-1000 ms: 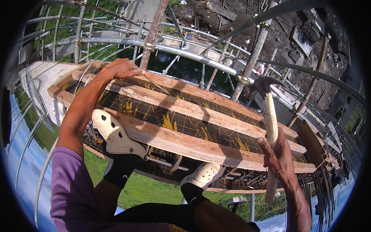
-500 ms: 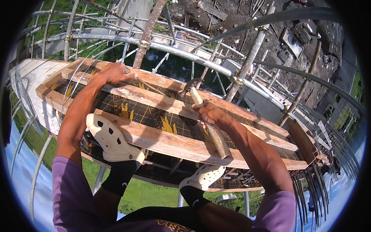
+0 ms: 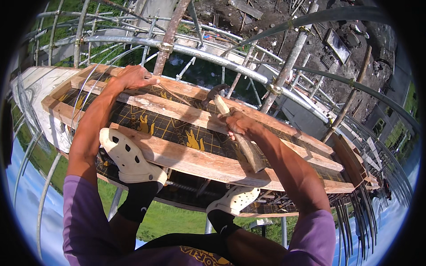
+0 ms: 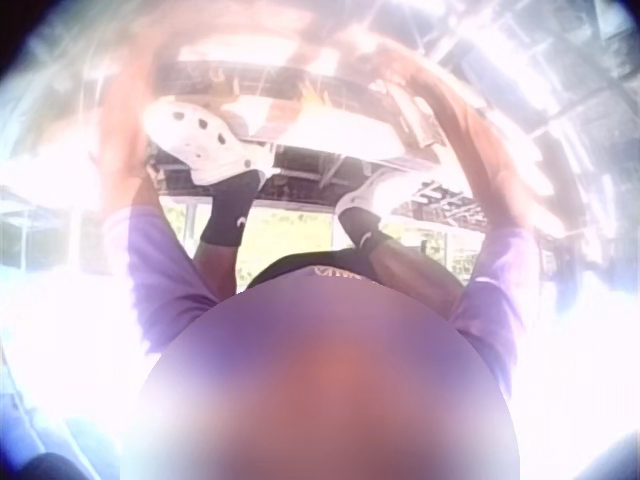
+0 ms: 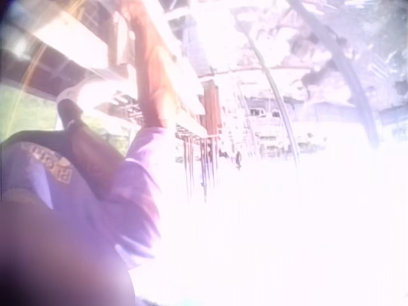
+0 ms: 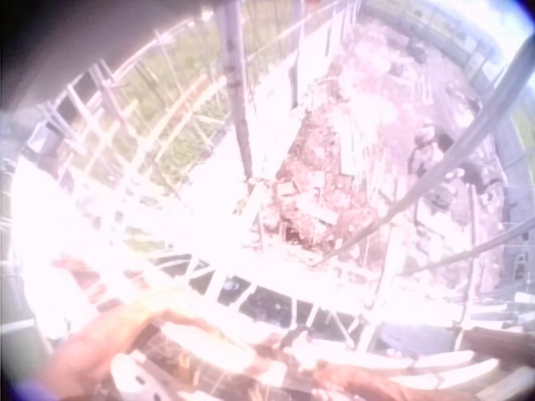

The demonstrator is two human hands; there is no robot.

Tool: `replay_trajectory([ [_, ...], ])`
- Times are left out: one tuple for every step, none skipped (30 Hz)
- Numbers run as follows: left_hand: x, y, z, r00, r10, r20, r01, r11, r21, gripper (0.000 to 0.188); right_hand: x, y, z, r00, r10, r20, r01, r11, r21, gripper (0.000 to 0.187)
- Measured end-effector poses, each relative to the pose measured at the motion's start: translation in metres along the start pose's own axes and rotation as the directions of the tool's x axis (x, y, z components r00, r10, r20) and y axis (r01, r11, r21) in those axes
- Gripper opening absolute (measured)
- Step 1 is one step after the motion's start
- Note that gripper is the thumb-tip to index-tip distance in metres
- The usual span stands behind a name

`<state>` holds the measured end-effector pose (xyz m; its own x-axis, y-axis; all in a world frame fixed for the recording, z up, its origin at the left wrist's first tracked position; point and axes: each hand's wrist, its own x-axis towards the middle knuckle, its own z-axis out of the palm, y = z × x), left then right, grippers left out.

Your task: The person stands on a wooden plank on scaffolding and uses a hammer to drive nails into the plank. They repeatedly pick up nails, position them, and strike them with the hammer to secure the plank to the structure.

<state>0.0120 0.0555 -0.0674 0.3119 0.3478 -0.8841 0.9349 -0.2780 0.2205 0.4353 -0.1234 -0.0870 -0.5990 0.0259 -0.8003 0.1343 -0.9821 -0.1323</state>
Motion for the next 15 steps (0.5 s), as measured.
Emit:
replay_trajectory([
  [0.001, -0.001, 0.001, 0.999, 0.015, -0.035, -0.016, 1.0, -0.008, 0.084, 0.001, 0.002, -0.001, 0.998, -0.041, 0.056, 0.04, 0.999, 0.018, 0.045],
  [0.001, -0.001, 0.001, 0.999, 0.021, -0.037, -0.021, 1.0, -0.008, 0.084, 0.001, 0.002, 0.0, 0.995, -0.047, 0.083, 0.042, 0.997, 0.059, 0.046],
  [0.002, -0.002, 0.002, 0.999, 0.021, -0.044, -0.022, 1.0, -0.007, 0.084, 0.0, 0.001, 0.002, 0.993, -0.055, 0.107, 0.044, 0.994, 0.098, 0.047],
  [0.002, -0.002, 0.001, 0.999, 0.018, -0.026, -0.018, 1.0, 0.017, 0.083, -0.002, -0.001, 0.004, 0.99, -0.063, 0.129, 0.045, 0.99, 0.137, 0.049],
  [0.002, -0.001, 0.001, 1.0, 0.006, -0.013, -0.005, 0.999, 0.038, 0.083, -0.005, -0.006, 0.008, 0.998, -0.019, 0.052, 0.016, 0.998, 0.06, 0.047],
  [0.003, -0.001, 0.0, 1.0, -0.006, -0.027, 0.007, 0.999, 0.052, 0.082, -0.008, -0.013, 0.012, 0.999, 0.021, -0.029, -0.021, 1.0, -0.017, 0.045],
  [0.003, 0.0, -0.001, 1.0, -0.004, -0.026, 0.005, 0.999, 0.039, 0.081, -0.014, -0.021, 0.017, 0.992, 0.055, -0.113, -0.066, 0.994, -0.089, 0.044],
  [0.003, 0.001, -0.002, 0.999, 0.002, -0.037, 0.0, 0.999, 0.05, 0.081, -0.02, -0.033, 0.021, 0.983, 0.028, -0.181, -0.052, 0.99, -0.129, 0.041],
  [0.002, 0.002, -0.003, 0.999, 0.005, -0.054, -0.002, 0.998, 0.056, 0.081, -0.025, -0.046, 0.026, 0.97, 0.0, -0.244, -0.042, 0.985, -0.167, 0.04],
  [0.002, 0.003, -0.003, 0.999, -0.003, -0.035, 0.005, 0.998, 0.056, 0.081, -0.03, -0.059, 0.031, 0.953, -0.025, -0.303, -0.039, 0.978, -0.205, 0.038],
  [0.001, 0.004, -0.003, 0.999, 0.001, -0.049, 0.002, 0.998, 0.06, 0.08, -0.034, -0.077, 0.032, 0.931, -0.046, -0.362, -0.035, 0.977, -0.212, 0.038],
  [0.001, 0.004, -0.003, 1.0, -0.005, -0.029, 0.006, 0.998, 0.06, 0.08, -0.04, -0.09, 0.034, 0.885, -0.129, -0.448, 0.055, 0.983, -0.175, 0.038],
  [0.001, 0.005, -0.003, 1.0, -0.002, -0.023, 0.003, 0.998, 0.058, 0.079, -0.046, -0.103, 0.033, 0.819, -0.204, -0.536, 0.149, 0.978, -0.145, 0.038],
  [0.0, 0.005, -0.003, 1.0, -0.008, -0.008, 0.008, 0.999, 0.043, 0.078, -0.048, -0.113, 0.032, 0.766, -0.24, -0.597, 0.229, 0.969, -0.096, 0.038],
  [0.001, 0.005, -0.003, 1.0, -0.008, -0.004, 0.008, 1.0, 0.025, 0.077, -0.047, -0.121, 0.03, 0.691, -0.278, -0.667, 0.273, 0.955, -0.116, 0.039],
])
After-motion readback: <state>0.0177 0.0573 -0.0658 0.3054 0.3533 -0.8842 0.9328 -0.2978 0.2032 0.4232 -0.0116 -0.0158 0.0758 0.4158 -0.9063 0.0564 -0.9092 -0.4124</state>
